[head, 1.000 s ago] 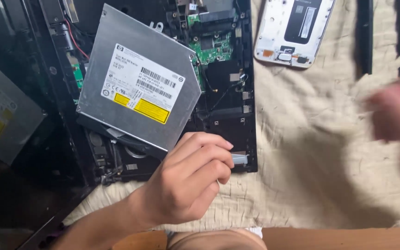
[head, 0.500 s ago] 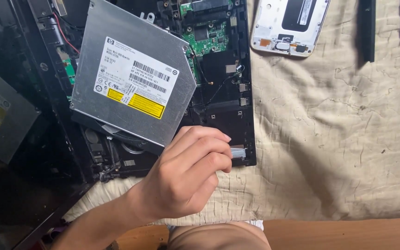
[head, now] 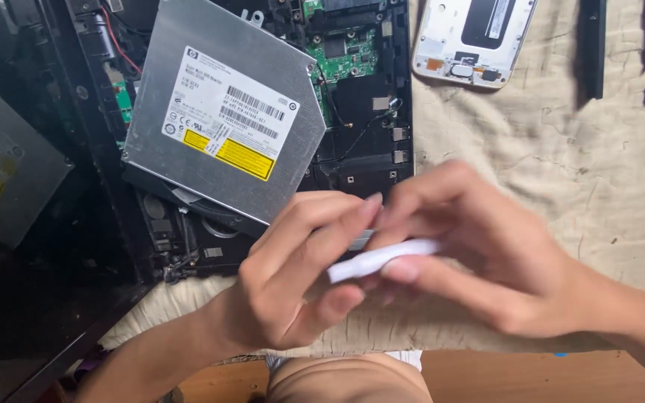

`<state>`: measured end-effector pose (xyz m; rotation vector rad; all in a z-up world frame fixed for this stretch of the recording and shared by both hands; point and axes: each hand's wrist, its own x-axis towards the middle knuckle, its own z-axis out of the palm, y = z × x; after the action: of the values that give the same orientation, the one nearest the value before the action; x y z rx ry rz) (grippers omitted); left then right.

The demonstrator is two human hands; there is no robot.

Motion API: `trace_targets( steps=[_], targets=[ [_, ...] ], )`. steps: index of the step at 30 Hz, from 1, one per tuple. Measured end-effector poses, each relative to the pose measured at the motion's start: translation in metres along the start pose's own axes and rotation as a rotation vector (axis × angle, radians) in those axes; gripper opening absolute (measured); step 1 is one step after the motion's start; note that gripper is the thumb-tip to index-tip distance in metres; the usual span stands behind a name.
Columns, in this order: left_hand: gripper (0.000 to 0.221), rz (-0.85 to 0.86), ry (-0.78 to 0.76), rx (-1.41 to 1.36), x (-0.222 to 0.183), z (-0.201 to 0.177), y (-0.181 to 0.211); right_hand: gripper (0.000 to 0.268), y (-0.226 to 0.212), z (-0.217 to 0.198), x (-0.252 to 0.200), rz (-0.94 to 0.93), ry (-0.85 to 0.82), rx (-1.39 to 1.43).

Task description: The person is repairing a laptop by attempting to connect a small internal ribbon cable to the motherboard using a plastic spudger tool.

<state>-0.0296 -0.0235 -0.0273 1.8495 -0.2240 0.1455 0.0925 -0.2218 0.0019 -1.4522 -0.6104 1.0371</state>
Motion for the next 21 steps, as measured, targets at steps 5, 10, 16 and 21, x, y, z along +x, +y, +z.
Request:
trace_targets(
  steps=[5, 10, 16, 21],
  targets=[
    [0.045, 0.095, 0.114, 0.085, -0.006, -0.007, 0.000, 0.035, -0.007, 0.016, 0.019, 0.129, -0.166, 0.504],
    [0.040, 0.012, 0.213, 0.067, -0.010, -0.017, 0.006, 0.036, -0.024, 0.011, 0.054, -0.170, -0.180, -0.251],
    [0.023, -0.029, 0.384, -0.192, -0.006, -0.022, -0.008, 0.010, -0.049, -0.048, 0.052, -0.305, 0.027, -0.831],
    [0.034, -0.157, 0.379, 0.248, -0.001, -0.037, -0.013, 0.037, -0.003, -0.108, 0.046, -0.054, 0.133, -0.739]
  ],
)
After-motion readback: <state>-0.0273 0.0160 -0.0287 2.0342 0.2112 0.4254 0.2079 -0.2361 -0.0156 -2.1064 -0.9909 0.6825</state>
